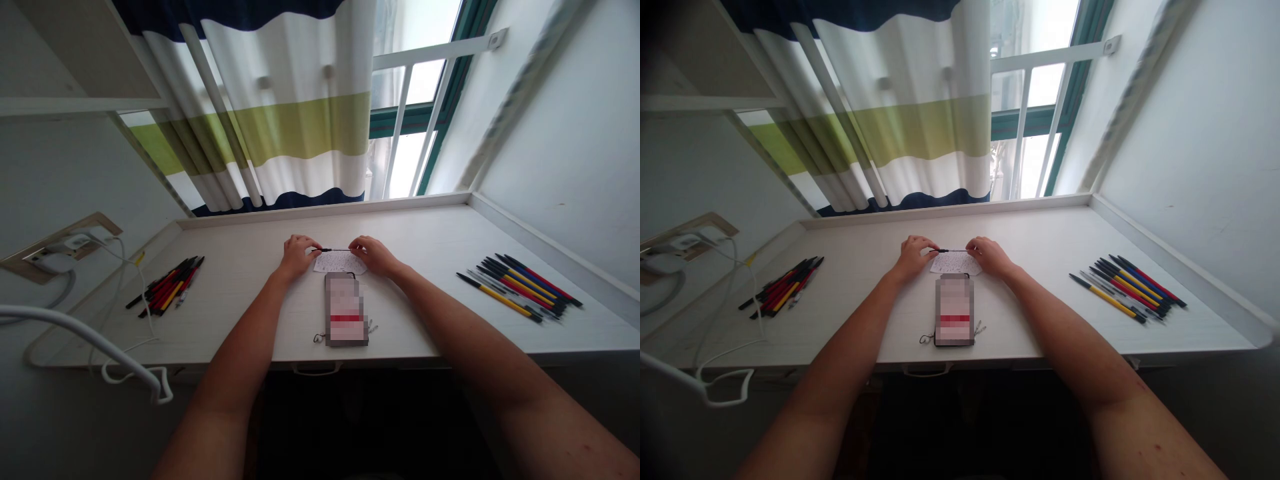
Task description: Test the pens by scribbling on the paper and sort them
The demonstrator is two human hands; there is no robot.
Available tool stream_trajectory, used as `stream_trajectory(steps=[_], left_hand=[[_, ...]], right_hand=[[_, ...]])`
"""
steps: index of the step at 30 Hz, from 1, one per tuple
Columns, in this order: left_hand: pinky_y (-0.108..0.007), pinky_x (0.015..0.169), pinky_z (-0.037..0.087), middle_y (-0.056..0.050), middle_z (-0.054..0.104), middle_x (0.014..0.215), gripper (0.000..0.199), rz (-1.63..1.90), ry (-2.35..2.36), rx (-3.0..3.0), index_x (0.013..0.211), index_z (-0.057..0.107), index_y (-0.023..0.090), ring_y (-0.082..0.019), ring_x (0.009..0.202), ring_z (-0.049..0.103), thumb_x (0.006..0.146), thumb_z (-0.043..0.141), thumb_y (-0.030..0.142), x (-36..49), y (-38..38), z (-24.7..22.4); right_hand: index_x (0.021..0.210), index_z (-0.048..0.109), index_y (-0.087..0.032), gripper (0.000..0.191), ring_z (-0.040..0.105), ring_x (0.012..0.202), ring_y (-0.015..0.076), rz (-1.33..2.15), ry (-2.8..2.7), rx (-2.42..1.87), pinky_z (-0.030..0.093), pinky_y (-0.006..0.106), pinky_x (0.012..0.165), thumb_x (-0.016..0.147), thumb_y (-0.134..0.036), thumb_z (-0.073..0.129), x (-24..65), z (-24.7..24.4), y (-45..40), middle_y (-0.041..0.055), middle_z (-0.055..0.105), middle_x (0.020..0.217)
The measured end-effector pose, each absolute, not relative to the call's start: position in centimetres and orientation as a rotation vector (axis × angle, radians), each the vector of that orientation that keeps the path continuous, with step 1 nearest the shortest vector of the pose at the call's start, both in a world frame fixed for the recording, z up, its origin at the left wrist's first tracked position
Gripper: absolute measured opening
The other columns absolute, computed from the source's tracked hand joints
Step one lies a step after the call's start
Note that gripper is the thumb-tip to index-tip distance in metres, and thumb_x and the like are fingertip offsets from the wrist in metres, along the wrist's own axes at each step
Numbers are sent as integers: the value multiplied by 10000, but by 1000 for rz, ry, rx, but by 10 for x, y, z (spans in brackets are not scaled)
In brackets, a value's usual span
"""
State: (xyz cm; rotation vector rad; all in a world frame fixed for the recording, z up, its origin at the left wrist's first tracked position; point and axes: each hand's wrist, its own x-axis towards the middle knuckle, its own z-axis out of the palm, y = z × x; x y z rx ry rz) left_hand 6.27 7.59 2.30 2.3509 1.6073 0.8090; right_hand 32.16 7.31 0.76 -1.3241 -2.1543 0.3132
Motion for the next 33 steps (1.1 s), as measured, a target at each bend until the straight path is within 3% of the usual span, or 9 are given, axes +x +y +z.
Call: stream_trajectory(steps=[12,20,25,33], left_hand=[[-491,1156,328,-42,742,1153,169,807,1545,2305,1062,775,299,-281,1258,524,925,676,297,65,72,23],[-495,1089,362,-61,768,1033,171,916,1454,2446,1048,788,251,-283,1124,574,925,670,253,65,73,27],[-508,1053,382,-72,771,1031,165,922,1436,2477,1032,793,247,-298,1103,576,917,676,238,65,72,28],[-502,1051,408,-54,777,997,133,997,1302,2422,1009,793,256,-281,1071,610,902,714,253,72,72,24]], right_hand=[[1007,740,-186,166,658,928,204,364,-2137,-1330,503,326,850,942,-132,597,323,6,74,80,745,1037],[1097,753,-194,227,685,1004,259,152,-2275,-1301,488,398,900,1024,-206,538,321,23,64,110,747,1134],[1124,750,-199,257,696,933,252,157,-2310,-1350,498,363,789,1037,-208,508,319,29,58,116,726,1186],[1103,761,-193,226,700,936,236,303,-2209,-1154,553,360,815,1008,-226,558,311,19,59,114,725,1090]])
